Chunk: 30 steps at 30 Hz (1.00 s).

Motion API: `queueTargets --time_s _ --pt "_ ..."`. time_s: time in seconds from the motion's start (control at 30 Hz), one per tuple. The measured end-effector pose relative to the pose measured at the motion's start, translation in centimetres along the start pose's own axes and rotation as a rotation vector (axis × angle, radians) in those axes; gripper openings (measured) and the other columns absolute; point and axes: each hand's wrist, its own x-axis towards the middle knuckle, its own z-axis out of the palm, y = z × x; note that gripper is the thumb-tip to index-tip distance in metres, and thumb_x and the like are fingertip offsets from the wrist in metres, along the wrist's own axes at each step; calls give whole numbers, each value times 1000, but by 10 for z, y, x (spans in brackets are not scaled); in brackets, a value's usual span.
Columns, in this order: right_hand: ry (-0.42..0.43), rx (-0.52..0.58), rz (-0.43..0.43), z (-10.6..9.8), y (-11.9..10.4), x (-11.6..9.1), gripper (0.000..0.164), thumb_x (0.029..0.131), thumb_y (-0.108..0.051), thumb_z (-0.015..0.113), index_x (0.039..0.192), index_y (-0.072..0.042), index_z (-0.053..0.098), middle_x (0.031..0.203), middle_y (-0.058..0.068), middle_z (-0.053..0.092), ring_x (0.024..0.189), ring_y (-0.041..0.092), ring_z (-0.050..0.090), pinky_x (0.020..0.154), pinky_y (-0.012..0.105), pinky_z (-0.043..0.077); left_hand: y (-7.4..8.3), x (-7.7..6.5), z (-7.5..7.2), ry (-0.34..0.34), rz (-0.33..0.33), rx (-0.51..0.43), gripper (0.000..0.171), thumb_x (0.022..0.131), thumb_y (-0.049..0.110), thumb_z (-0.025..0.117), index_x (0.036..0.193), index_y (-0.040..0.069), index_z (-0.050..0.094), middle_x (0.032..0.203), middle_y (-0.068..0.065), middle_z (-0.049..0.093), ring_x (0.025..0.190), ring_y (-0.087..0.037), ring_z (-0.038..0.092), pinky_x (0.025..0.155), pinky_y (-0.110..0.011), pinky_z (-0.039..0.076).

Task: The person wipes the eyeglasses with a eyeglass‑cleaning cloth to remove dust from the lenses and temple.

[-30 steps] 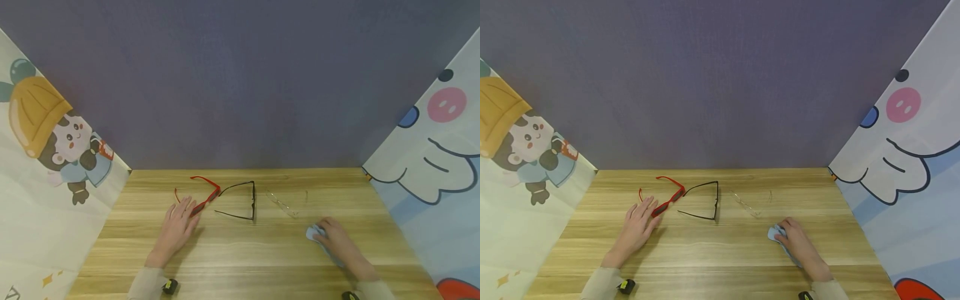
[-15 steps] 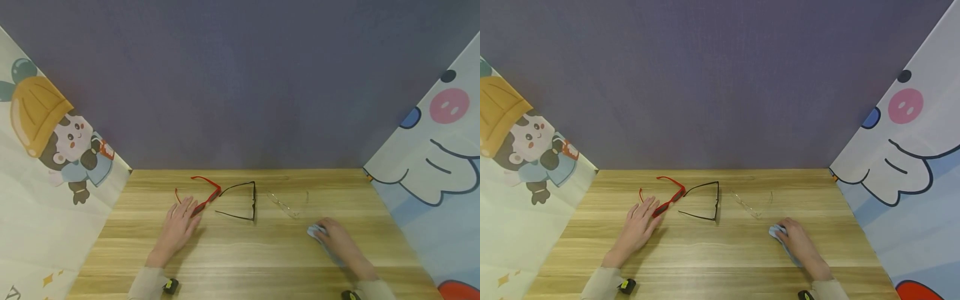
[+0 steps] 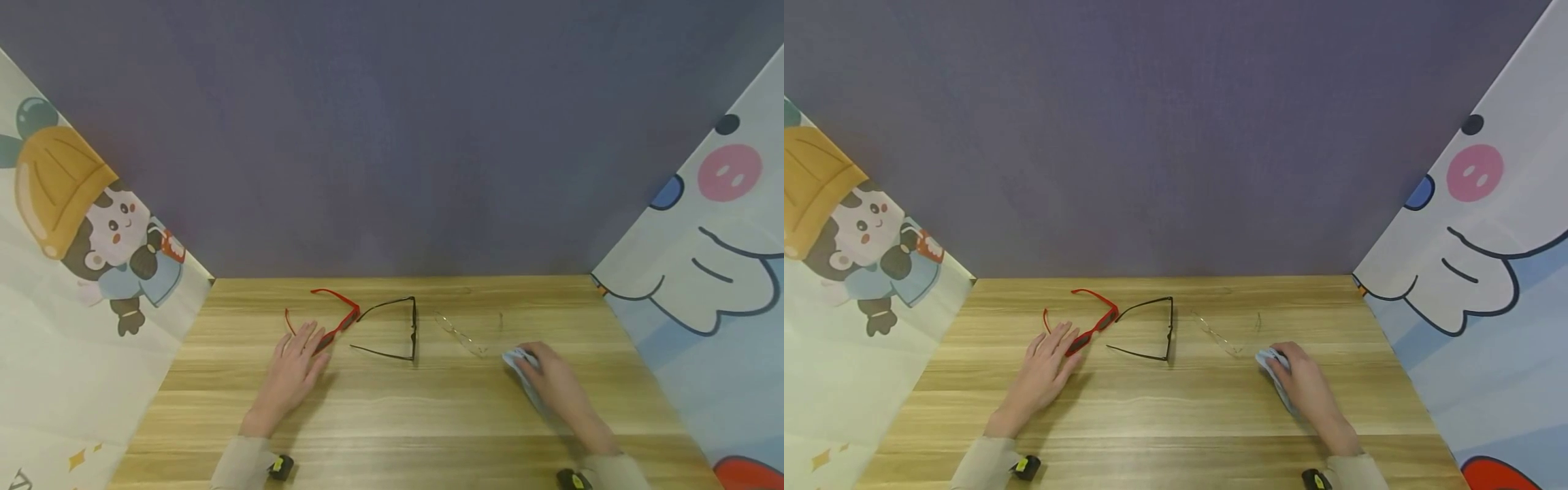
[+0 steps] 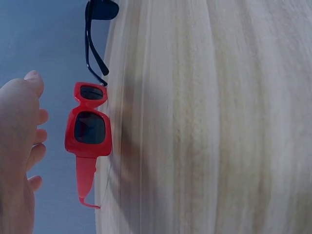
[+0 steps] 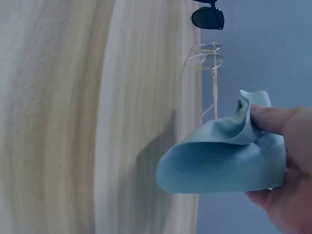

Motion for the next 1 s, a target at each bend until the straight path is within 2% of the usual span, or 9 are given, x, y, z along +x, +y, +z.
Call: queueTargets --time_s 0.13,0.3,0.37,0.53,0.7,0.87,1.0 --pt "81 7 -38 -1 -4 3 26 93 -4 75 116 4 67 108 19 71 95 35 69 79 55 59 1 1 1 3 11 2 55 106 31 57 151 2 48 160 -20 42 149 -39 37 121 -61 23" --pt "192 4 -117 -1 -8 7 30 87 1 79 115 2 67 105 15 72 87 26 67 70 41 58 1 1 3 0 13 11 56 105 32 58 151 1 48 159 -20 43 149 -38 38 122 -59 24" --pt "199 9 -117 -3 -12 8 31 88 0 79 116 2 67 106 14 72 86 25 67 69 38 58 1 1 4 -1 13 13 55 106 32 58 151 1 49 159 -20 43 149 -37 38 122 -59 24" --pt "184 18 -86 -5 -20 12 30 90 -3 78 119 1 67 109 15 72 89 27 67 71 41 57 1 2 5 -4 15 12 56 105 32 59 151 1 48 158 -20 44 149 -35 38 122 -59 25" --pt "211 23 -118 -3 -24 16 31 87 0 79 117 1 68 109 15 72 90 26 67 73 44 57 0 3 9 -7 17 23 60 105 34 59 153 1 45 158 -19 44 149 -35 38 122 -58 26" --pt "228 56 -148 -1 -28 19 32 86 2 80 115 0 68 107 13 72 89 23 66 74 32 56 -1 2 13 -15 13 30 59 104 36 61 151 2 48 157 -19 46 147 -37 41 121 -59 28" --pt "220 59 -159 -1 -31 20 32 86 1 80 115 1 69 107 12 72 90 22 66 74 33 57 -2 2 16 -14 16 38 58 103 35 63 149 2 51 156 -19 48 145 -38 44 120 -59 29"
